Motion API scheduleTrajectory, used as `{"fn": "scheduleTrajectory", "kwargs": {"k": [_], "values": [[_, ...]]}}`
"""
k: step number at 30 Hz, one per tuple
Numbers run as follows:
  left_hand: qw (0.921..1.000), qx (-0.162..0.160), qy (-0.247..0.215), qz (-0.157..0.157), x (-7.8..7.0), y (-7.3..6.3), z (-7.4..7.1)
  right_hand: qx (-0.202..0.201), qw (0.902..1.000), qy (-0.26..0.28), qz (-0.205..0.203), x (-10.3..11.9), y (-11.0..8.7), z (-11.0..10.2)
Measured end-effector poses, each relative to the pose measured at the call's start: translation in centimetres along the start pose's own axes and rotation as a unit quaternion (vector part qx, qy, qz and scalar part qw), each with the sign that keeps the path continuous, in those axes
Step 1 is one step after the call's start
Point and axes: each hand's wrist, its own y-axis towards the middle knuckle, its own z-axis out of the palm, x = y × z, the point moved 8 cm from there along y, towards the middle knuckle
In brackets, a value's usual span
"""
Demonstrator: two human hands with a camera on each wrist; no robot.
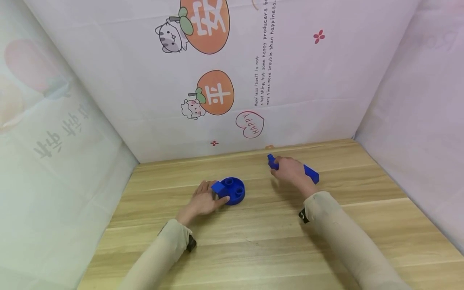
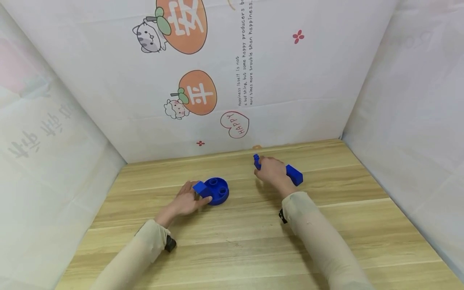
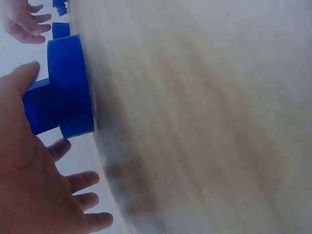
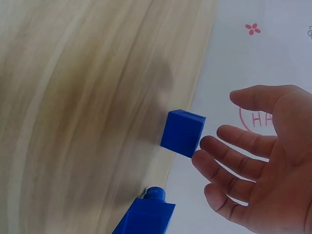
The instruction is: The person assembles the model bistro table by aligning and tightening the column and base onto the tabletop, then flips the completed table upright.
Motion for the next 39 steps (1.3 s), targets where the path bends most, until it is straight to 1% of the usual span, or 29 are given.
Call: {"fn": "scheduleTrajectory", "kwargs": {"k": [5, 9, 14, 17, 20, 22, 24, 29, 31, 36, 39], "values": [[1.0, 0.002, -0.004, -0.001, -0.1, -0.2, -0.5, -0.002, 0.9998, 0.009, 0.015, -0.7, 0.4, 0.5], [0.9998, 0.006, -0.02, -0.001, -0.2, -0.4, -0.8, 0.0, 0.9996, 0.014, 0.025, -1.2, 0.8, 0.8], [0.9995, 0.009, -0.027, 0.011, -0.1, -0.3, -0.8, 0.007, 0.9996, 0.004, 0.027, -1.6, 1.3, 1.4], [0.999, -0.001, -0.039, 0.022, -0.1, 0.0, -1.0, 0.006, 0.9996, -0.002, 0.027, -1.7, 1.6, 1.5], [0.9982, -0.003, -0.054, 0.027, 0.0, 0.2, -1.1, 0.008, 0.9996, -0.009, 0.027, -1.6, 1.8, 1.7], [0.9975, -0.001, -0.064, 0.028, 0.1, 0.3, -1.1, 0.013, 0.9994, -0.01, 0.029, -1.5, 2.0, 1.7], [0.9976, 0.005, -0.063, 0.027, 0.1, 0.3, -0.9, 0.018, 0.9993, -0.013, 0.031, -1.5, 2.0, 1.7], [0.9962, -0.01, -0.076, 0.04, -0.1, 0.4, -1.3, 0.025, 0.9988, -0.014, 0.039, -1.6, 2.3, 1.8], [0.9954, -0.013, -0.086, 0.039, -0.1, 0.4, -1.3, 0.026, 0.9987, -0.013, 0.043, -1.8, 2.4, 2.0], [0.9944, -0.008, -0.101, 0.027, 0.2, 0.4, -1.0, 0.034, 0.9983, -0.005, 0.048, -2.4, 2.7, 2.7], [0.9945, -0.013, -0.099, 0.031, 0.1, 0.4, -1.2, 0.031, 0.9983, 0.005, 0.049, -2.5, 2.7, 2.8]]}}
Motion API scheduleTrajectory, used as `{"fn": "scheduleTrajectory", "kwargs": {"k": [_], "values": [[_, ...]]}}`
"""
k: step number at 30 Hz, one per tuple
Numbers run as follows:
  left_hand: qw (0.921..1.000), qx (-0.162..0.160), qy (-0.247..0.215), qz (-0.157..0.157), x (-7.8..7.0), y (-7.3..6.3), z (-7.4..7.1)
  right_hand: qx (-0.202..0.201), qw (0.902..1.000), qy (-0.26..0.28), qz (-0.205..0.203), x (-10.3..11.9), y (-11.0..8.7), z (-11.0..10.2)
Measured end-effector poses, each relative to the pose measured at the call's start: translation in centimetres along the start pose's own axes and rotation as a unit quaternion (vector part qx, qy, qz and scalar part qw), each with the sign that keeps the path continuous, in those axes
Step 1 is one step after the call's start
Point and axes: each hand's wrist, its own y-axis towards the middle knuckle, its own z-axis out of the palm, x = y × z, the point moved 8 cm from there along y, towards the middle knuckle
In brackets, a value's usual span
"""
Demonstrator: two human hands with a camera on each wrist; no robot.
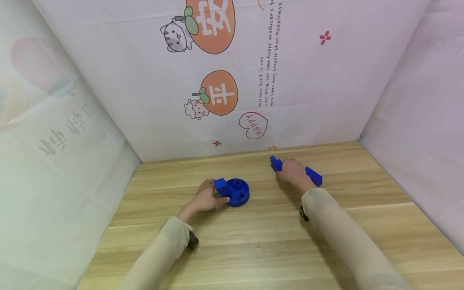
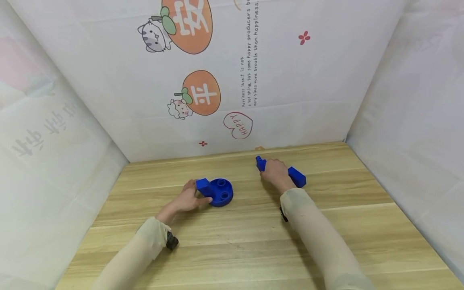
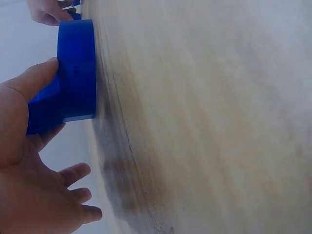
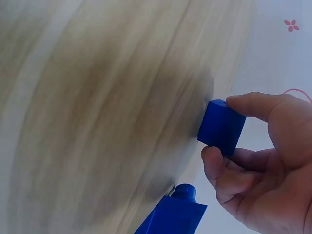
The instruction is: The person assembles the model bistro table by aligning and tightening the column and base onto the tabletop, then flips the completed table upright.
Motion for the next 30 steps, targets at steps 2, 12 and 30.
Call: {"fn": "scheduleTrajectory", "kwargs": {"k": [2, 12, 30], "values": [[1.0, -0.002, 0.004, 0.005, -0.1, 0.1, -0.1, -0.007, 1.0, 0.007, -0.001, 0.0, -0.1, -0.2], [1.0, -0.004, -0.005, 0.0, 0.0, 0.3, -0.1, -0.04, 0.9991, 0.004, -0.012, 0.3, -0.4, -1.0], [0.9994, -0.023, -0.006, 0.027, -0.1, 0.4, 0.0, -0.113, 0.9909, 0.054, -0.049, 1.6, -1.3, -3.2]]}}
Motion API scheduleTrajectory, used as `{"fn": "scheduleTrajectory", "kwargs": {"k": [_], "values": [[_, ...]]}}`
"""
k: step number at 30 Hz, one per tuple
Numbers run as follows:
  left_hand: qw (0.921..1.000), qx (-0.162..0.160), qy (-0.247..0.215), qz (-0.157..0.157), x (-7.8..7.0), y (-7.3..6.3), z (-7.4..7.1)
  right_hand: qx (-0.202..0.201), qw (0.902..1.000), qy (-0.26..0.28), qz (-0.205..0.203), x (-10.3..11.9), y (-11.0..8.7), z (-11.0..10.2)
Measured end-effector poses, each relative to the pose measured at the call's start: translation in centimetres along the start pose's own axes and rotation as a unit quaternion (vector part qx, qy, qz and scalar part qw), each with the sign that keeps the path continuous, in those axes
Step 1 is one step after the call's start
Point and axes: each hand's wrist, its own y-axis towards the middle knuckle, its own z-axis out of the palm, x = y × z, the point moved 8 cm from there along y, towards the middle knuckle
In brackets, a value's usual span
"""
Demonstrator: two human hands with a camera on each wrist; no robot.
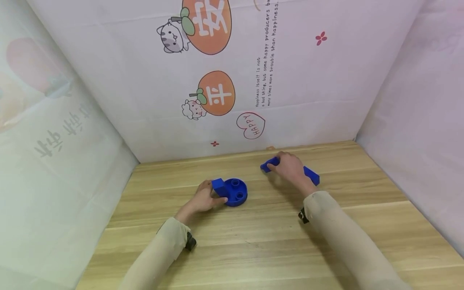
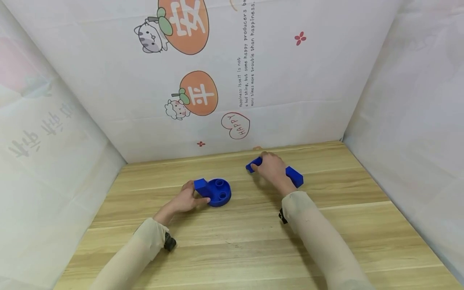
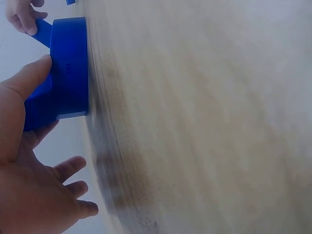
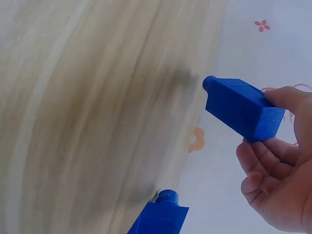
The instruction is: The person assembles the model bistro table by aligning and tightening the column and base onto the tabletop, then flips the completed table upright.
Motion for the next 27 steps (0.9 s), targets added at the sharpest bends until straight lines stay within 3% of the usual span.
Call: {"fn": "scheduleTrajectory", "kwargs": {"k": [8, 15, 27], "values": [[1.0, 0.0, -0.007, -0.004, 0.1, -0.1, 0.0, -0.007, 0.9996, 0.028, -0.007, 1.4, -0.4, -0.7], [0.9995, 0.012, -0.012, -0.026, 0.5, -0.2, 0.2, -0.023, 0.9987, 0.035, -0.03, 2.2, -0.7, -0.9], [0.9998, 0.001, -0.007, -0.019, 0.2, -0.2, -0.1, -0.019, 0.9982, 0.042, -0.039, 4.3, -1.7, -1.8]]}}
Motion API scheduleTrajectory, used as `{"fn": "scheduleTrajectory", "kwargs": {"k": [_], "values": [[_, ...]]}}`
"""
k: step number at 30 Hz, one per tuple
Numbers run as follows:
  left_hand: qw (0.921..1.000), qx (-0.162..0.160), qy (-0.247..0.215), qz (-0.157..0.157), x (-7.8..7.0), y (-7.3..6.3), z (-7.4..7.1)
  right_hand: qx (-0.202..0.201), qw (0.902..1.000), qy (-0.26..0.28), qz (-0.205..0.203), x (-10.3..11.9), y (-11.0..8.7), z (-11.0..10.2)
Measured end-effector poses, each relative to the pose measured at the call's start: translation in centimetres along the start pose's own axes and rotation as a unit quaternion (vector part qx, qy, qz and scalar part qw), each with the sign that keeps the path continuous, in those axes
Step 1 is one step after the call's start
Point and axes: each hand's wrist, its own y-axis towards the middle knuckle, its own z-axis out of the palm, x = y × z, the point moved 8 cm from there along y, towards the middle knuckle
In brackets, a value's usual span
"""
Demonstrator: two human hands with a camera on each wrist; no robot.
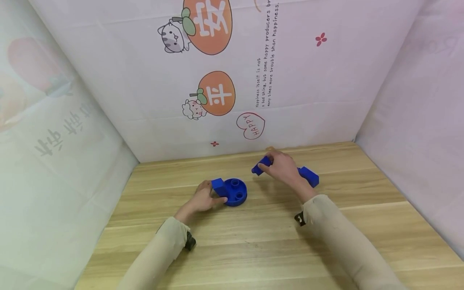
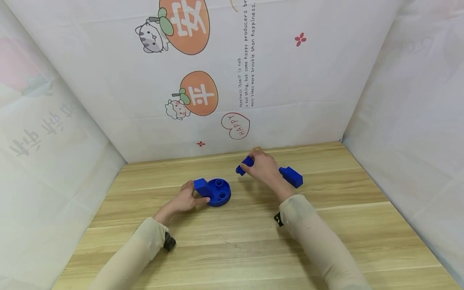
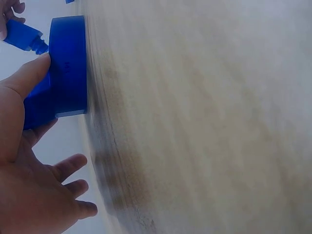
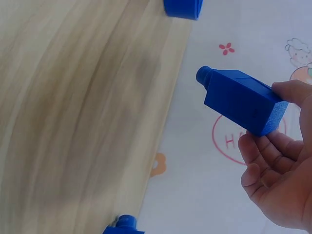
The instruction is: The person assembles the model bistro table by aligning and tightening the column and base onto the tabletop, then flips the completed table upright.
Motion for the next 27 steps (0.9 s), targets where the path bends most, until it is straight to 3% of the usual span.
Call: {"fn": "scheduleTrajectory", "kwargs": {"k": [12, 22, 27], "values": [[1.0, -0.006, -0.002, 0.007, -0.1, 0.1, -0.2, -0.001, 0.9995, -0.016, -0.029, 2.7, -0.9, -0.5], [0.9998, -0.005, 0.003, 0.018, 0.0, 0.0, 0.0, 0.037, 0.9974, -0.044, -0.044, 4.6, -1.6, -0.2], [0.9999, -0.003, 0.005, 0.009, 0.1, 0.1, 0.0, 0.034, 0.9961, -0.05, -0.064, 5.3, -1.8, 0.3]]}}
